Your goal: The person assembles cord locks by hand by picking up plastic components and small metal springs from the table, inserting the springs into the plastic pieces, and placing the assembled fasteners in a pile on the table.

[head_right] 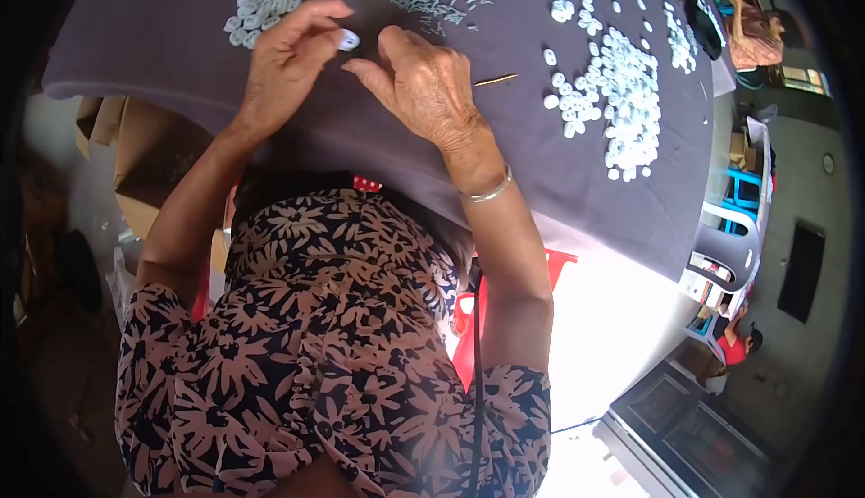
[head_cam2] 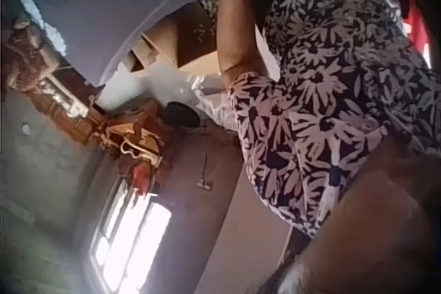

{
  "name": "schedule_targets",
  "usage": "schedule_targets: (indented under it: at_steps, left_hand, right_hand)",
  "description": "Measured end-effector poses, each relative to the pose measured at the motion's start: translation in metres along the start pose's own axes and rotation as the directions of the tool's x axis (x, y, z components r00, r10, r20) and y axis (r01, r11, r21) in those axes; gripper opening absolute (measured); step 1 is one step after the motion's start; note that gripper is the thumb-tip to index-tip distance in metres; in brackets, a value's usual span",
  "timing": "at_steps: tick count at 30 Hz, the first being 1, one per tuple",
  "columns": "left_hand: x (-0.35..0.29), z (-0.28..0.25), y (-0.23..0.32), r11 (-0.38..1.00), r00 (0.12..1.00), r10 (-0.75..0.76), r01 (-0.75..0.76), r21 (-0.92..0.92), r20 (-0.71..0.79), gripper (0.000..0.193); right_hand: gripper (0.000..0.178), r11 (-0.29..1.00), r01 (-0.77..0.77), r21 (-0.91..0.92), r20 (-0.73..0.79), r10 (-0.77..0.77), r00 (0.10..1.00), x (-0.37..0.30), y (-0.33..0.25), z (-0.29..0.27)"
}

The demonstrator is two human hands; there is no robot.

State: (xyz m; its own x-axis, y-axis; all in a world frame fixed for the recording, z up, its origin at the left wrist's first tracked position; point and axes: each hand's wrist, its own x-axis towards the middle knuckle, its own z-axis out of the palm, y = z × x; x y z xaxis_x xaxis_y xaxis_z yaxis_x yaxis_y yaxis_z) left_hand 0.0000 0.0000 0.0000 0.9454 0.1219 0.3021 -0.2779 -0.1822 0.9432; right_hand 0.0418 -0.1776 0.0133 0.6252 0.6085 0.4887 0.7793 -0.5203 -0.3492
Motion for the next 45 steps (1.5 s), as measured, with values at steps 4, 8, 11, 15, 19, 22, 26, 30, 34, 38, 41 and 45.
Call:
schedule_targets:
  at_steps: [4, 8, 11, 15, 19, 22, 26, 30, 34, 38, 41, 45]
  left_hand:
    - [0.014, -0.012, -0.011, 0.958, 0.979, 0.144, -0.101, 0.267, -0.145, 0.014]
    - [0.022, -0.026, -0.015, 0.854, 0.964, 0.198, -0.08, 0.514, -0.179, 0.012]
    - [0.023, -0.03, -0.014, 0.802, 0.949, 0.253, -0.097, 0.589, -0.189, 0.015]
    - [0.021, -0.021, 0.002, 0.812, 0.915, 0.353, -0.197, 0.549, -0.194, 0.021]
    - [0.012, -0.006, 0.004, 0.905, 0.958, 0.273, -0.223, 0.362, -0.091, 0.021]
    - [0.007, 0.001, 0.004, 0.922, 0.969, 0.247, -0.226, 0.314, -0.029, 0.02]
    - [0.005, 0.006, 0.004, 0.954, 0.979, 0.204, -0.201, 0.224, 0.01, 0.018]
    - [0.005, 0.006, -0.001, 0.979, 0.987, 0.162, -0.159, 0.127, -0.007, 0.017]
    - [0.006, 0.015, -0.003, 0.991, 0.991, 0.133, -0.133, 0.024, -0.022, 0.021]
    - [0.011, 0.026, 0.002, 0.989, 0.999, 0.054, -0.053, -0.14, 0.003, 0.037]
    - [0.013, 0.03, -0.003, 0.983, 0.997, 0.031, -0.019, -0.18, 0.064, 0.045]
    - [0.013, 0.028, -0.002, 0.954, 0.999, -0.001, 0.016, -0.299, 0.049, 0.04]
  right_hand:
    - [0.029, 0.999, 0.032, -0.002, -0.079, -0.032, 0.996, -0.001, 0.003, 0.003]
    - [0.019, 0.997, 0.05, 0.057, -0.113, -0.043, 0.993, -0.002, 0.006, 0.001]
    - [0.008, 0.985, -0.084, 0.148, -0.172, 0.11, 0.979, 0.001, 0.016, -0.012]
    - [0.006, 0.924, -0.34, 0.173, -0.24, 0.374, 0.896, 0.0, 0.058, -0.048]
    - [0.007, 0.887, -0.419, 0.194, -0.126, 0.446, 0.886, -0.005, 0.083, -0.059]
    - [0.009, 0.892, -0.409, 0.193, -0.041, 0.423, 0.905, -0.002, 0.086, -0.057]
    - [0.01, 0.926, -0.356, 0.125, 0.064, 0.35, 0.934, 0.004, 0.085, -0.052]
    - [0.008, 0.933, -0.355, 0.059, 0.092, 0.35, 0.932, 0.005, 0.085, -0.048]
    - [0.005, 0.875, -0.394, 0.283, 0.087, 0.385, 0.919, 0.004, 0.075, -0.042]
    - [0.007, 0.655, -0.46, 0.599, 0.241, 0.4, 0.884, 0.009, 0.048, -0.034]
    - [0.008, 0.564, -0.496, 0.66, 0.312, 0.395, 0.864, 0.016, 0.031, -0.027]
    - [0.009, 0.433, -0.523, 0.734, 0.378, 0.378, 0.845, 0.016, 0.027, -0.018]
